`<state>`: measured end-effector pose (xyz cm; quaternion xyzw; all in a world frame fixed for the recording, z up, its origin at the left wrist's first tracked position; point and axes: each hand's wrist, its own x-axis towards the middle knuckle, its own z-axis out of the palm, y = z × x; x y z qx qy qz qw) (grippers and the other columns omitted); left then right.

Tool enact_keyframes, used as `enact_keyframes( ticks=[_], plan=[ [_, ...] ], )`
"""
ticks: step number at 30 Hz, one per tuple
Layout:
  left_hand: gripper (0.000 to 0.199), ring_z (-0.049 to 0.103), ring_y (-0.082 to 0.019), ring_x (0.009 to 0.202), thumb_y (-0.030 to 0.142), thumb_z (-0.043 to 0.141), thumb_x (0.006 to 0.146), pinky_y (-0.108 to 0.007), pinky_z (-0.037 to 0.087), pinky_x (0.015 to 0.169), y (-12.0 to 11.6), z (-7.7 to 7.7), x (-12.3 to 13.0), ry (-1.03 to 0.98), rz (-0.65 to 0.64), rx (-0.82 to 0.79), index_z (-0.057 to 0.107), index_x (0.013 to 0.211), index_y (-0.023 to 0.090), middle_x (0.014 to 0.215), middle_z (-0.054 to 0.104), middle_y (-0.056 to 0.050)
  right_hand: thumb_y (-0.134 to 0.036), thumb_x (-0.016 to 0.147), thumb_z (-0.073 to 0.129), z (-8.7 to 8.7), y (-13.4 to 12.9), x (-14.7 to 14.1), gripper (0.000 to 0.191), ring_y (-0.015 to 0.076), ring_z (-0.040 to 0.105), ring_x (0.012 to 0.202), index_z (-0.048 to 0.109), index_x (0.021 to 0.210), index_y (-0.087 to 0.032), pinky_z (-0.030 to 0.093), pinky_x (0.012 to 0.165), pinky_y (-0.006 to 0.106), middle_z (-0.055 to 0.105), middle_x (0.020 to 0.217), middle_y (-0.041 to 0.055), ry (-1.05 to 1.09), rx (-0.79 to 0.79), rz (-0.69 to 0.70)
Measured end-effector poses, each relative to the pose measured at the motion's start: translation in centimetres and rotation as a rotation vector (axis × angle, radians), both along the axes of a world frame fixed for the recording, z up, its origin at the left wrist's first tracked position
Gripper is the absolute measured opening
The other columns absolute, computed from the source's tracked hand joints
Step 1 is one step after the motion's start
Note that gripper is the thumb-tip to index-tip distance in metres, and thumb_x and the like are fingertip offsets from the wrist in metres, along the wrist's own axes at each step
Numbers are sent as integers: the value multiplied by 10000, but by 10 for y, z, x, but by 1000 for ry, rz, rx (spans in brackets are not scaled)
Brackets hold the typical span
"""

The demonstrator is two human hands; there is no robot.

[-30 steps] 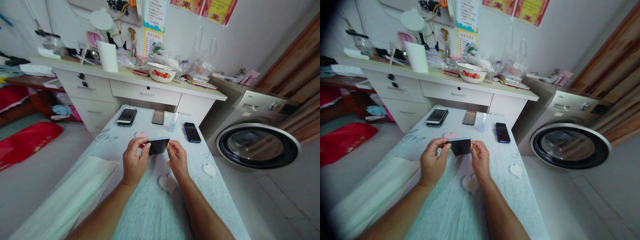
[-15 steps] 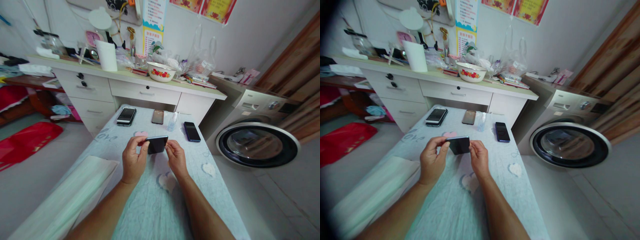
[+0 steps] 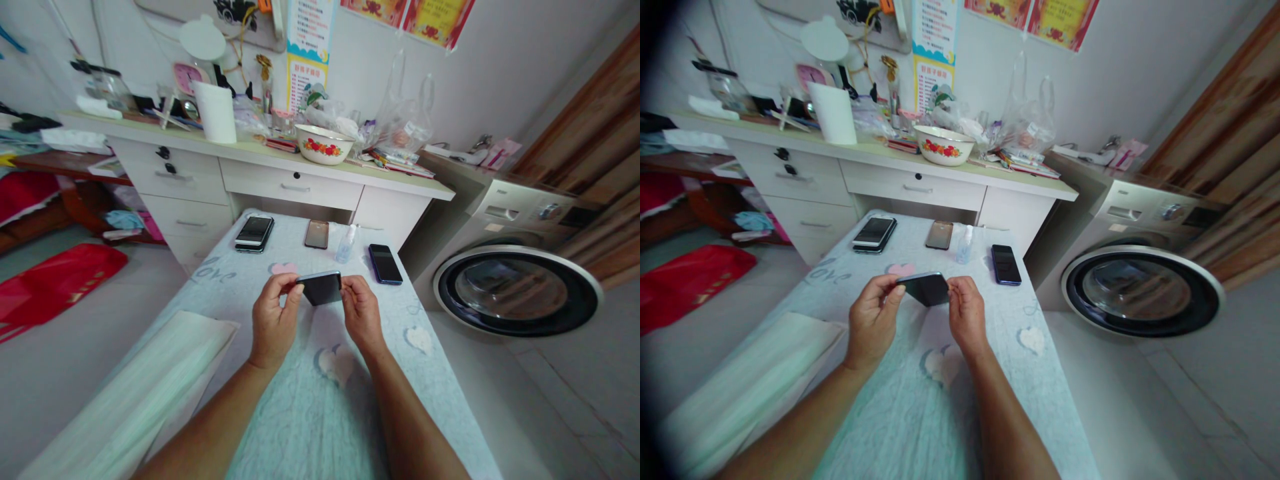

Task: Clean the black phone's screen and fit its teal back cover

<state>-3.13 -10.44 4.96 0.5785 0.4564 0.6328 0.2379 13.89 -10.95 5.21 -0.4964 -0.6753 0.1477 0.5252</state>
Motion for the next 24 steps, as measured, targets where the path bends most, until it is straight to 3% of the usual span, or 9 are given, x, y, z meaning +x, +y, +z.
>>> enact_keyframes(
  ticks=[9,21,24],
  plan=[
    [196,639,-149,814,342,588,855,-254,484,784,4,-9,6,-64,-135,-172,621,965,182,864,673,-8,-116,901,411,15,1,18,202,174,552,839,596,903,-199,427,768,290,580,859,37,-230,65,-92],
    [108,627,-142,749,271,538,839,-249,456,705,18,-27,-3,215,-190,-284,600,890,199,805,670,14,-190,953,411,3,7,13,240,185,569,910,650,964,-201,455,843,314,607,941,64,-279,48,-131],
    [95,618,-168,827,214,566,798,-285,459,776,22,-31,-7,376,-145,-253,641,854,197,855,671,-12,-203,961,417,-2,8,11,239,189,569,911,656,971,-201,459,838,310,609,958,67,-328,29,-150]
  ],
)
